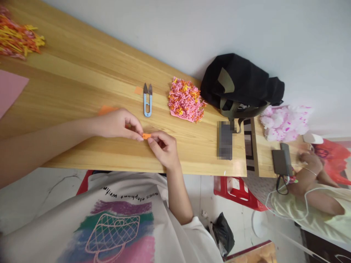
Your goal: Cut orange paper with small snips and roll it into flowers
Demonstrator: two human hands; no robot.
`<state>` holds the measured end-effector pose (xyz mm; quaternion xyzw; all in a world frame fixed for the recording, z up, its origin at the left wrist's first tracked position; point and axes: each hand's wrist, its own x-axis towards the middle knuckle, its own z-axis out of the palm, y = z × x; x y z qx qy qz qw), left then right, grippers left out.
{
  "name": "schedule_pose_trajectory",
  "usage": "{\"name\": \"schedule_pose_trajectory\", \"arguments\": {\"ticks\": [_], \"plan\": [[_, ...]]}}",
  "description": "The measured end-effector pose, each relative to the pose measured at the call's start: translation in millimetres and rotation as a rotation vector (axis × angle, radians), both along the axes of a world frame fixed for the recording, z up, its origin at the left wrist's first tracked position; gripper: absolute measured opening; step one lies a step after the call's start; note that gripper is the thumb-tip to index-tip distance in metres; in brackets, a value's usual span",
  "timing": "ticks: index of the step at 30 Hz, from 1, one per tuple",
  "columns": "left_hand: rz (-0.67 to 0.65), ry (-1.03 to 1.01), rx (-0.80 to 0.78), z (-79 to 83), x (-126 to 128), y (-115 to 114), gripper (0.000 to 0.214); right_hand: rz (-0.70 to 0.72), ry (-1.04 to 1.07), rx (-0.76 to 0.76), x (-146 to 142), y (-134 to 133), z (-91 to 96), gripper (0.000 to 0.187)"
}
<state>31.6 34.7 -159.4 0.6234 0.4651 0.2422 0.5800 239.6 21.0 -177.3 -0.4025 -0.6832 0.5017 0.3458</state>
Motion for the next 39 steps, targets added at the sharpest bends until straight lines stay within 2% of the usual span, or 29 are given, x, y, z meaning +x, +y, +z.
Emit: {"name": "schedule_pose_trajectory", "arguments": {"ticks": [7, 17, 25, 32, 39], "plan": [[-0.017, -0.011, 0.017, -4.3, -0.6, -0.2, 0.02, 0.027, -0.029, 0.036, -0.5, 0.2, 2.4, 0.025], [-0.019, -0.032, 0.045, -1.9, 1.1, -0.5, 0.021, 0.044, -0.037, 0.11, -0.7, 0.5, 2.3, 0.021], [-0.033, -0.044, -0.006, -2.2, 0.9, -0.5, 0.02, -0.007, -0.064, 0.09, 0.2, -0.5, -1.5, 0.019], [0.005, -0.001, -0.003, -3.4, 0.2, -0.7, 0.016, 0.02, -0.022, 0.075, 0.4, -0.8, -0.3, 0.015], [-0.017, 0.012, 0.0, -1.1, 0.1, -0.1, 0.02, 0.038, -0.01, -0.009, -0.4, -2.4, 2.6, 0.02]]}}
